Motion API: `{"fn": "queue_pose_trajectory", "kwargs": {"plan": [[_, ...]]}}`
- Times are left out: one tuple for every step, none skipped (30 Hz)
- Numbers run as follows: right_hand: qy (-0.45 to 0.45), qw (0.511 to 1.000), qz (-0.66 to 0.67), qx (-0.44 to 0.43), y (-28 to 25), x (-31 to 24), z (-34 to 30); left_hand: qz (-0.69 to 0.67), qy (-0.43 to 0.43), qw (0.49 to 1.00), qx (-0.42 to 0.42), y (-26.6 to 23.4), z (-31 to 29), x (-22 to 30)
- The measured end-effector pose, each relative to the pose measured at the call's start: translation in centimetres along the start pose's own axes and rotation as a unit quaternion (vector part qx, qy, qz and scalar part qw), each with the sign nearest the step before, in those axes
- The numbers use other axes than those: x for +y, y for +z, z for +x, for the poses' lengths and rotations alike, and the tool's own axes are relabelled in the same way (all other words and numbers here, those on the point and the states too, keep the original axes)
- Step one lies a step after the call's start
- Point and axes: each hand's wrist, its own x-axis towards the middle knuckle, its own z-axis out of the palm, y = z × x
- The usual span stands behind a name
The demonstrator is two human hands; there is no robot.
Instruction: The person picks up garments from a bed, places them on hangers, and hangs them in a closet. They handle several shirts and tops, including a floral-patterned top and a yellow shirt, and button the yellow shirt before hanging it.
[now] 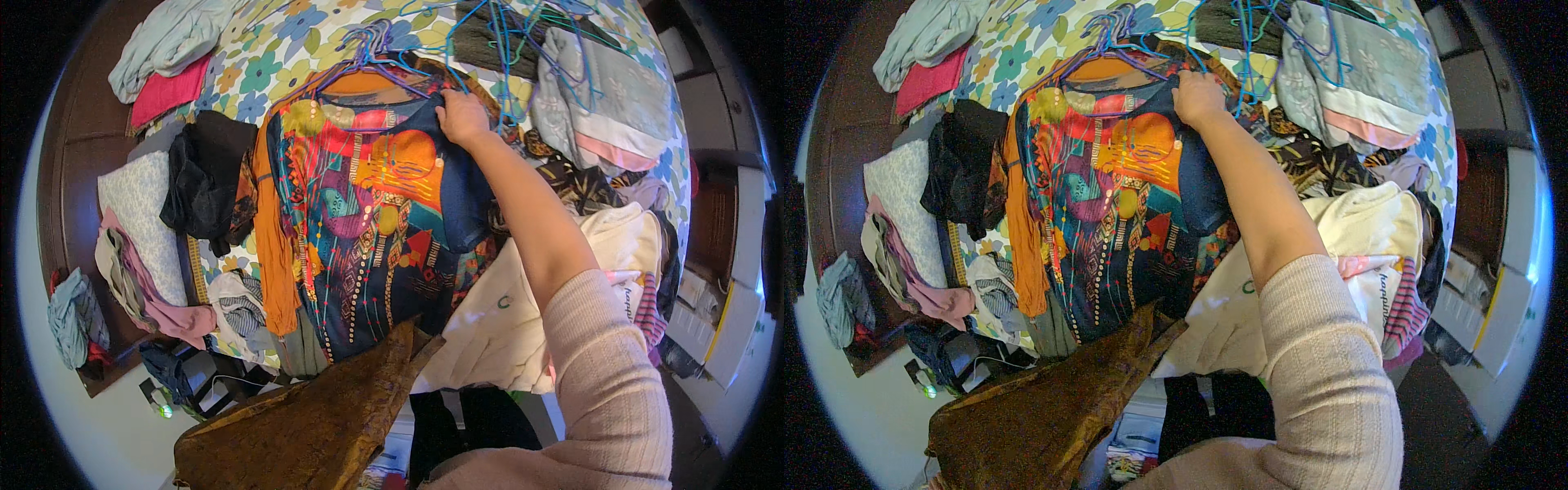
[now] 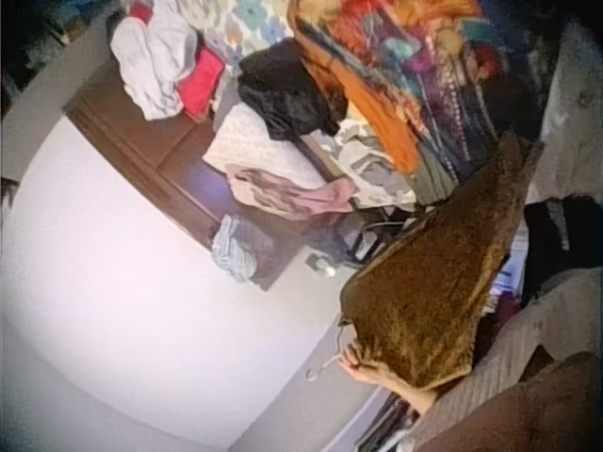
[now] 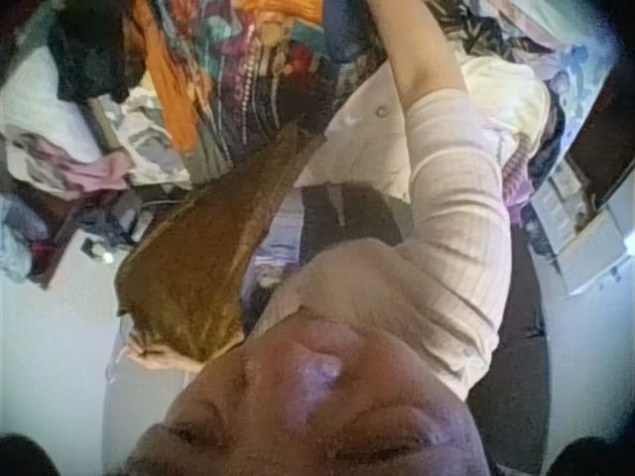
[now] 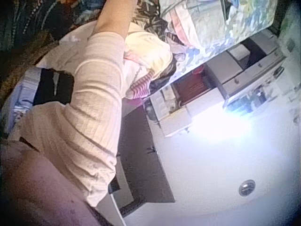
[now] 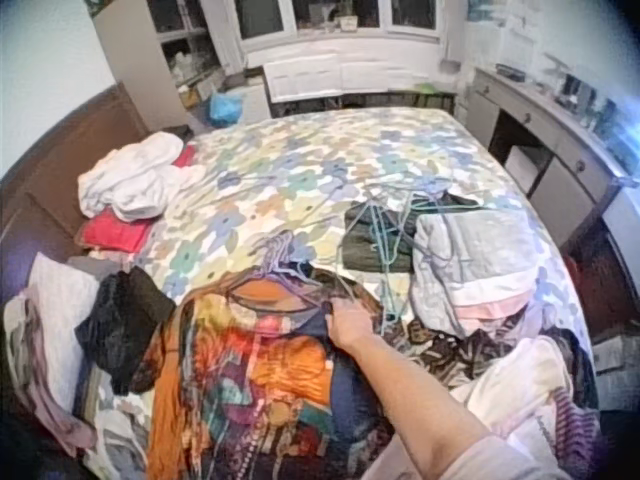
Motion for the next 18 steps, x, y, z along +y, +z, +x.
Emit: {"fn": "queue_pose_trajectory", "kwargs": {"plan": [[0.016,1.0,-0.027,0.0,0.0,-0.3,0.2,0.079,0.092,0.993,-0.013,-0.5,0.1,-1.8],[0.011,0.999,-0.051,0.01,-0.1,-0.7,0.4,0.157,0.183,0.97,-0.026,-1.1,0.3,-3.3],[0.006,0.997,-0.076,0.018,-0.8,-1.3,0.2,0.153,0.171,0.973,-0.035,-1.5,0.5,-4.0],[0.002,0.995,-0.101,0.027,-1.1,-1.7,0.0,0.148,0.161,0.975,-0.045,-1.9,0.5,-4.7],[-0.022,0.992,-0.097,0.072,-0.3,-1.3,0.5,0.142,0.15,0.977,-0.054,-2.3,0.7,-5.3],[-0.03,0.993,-0.107,0.05,-0.4,-1.5,0.7,-0.06,0.061,0.977,-0.194,-2.9,1.7,-6.2],[-0.04,0.992,-0.114,0.029,-0.6,-1.9,1.0,-0.258,-0.029,0.912,-0.318,-3.4,3.0,-6.9],[-0.05,0.991,-0.12,0.009,-0.8,-2.3,1.1,-0.438,-0.115,0.786,-0.421,-4.1,3.6,-7.6],[-0.063,0.989,-0.134,-0.008,-1.2,-2.5,1.0,-0.291,-0.059,0.907,-0.298,-3.6,2.8,-7.9],[-0.057,0.99,-0.125,-0.018,-1.5,-2.4,0.8,-0.131,0.0,0.978,-0.16,-2.2,1.2,-7.7],[-0.052,0.992,-0.113,-0.027,-1.3,-2.3,0.6,0.038,0.06,0.997,-0.01,-1.1,0.0,-7.1],[-0.046,0.993,-0.099,-0.033,-0.9,-2.0,0.7,-0.001,0.007,1.0,0.025,0.1,-0.4,-6.2],[-0.01,0.999,-0.028,-0.023,-0.6,-2.1,0.4,-0.039,-0.046,0.996,0.061,1.3,-0.6,-5.2],[-0.003,0.999,-0.035,-0.026,-0.5,-2.2,0.9,-0.076,-0.099,0.988,0.095,2.0,-0.7,-4.5],[0.005,0.998,-0.043,-0.035,-0.7,-2.4,0.7,-0.066,-0.107,0.987,0.103,2.1,-0.9,-4.3],[0.012,0.998,-0.051,-0.045,-0.9,-2.8,0.6,-0.059,-0.114,0.986,0.104,2.1,-1.0,-4.1],[-0.014,0.996,-0.08,-0.047,-0.6,-3.1,0.8,-0.051,-0.122,0.986,0.104,2.1,-1.1,-4.0],[-0.034,0.993,-0.106,-0.039,-0.7,-3.1,0.9,-0.046,-0.132,0.985,0.103,2.4,-1.3,-4.0]]}}
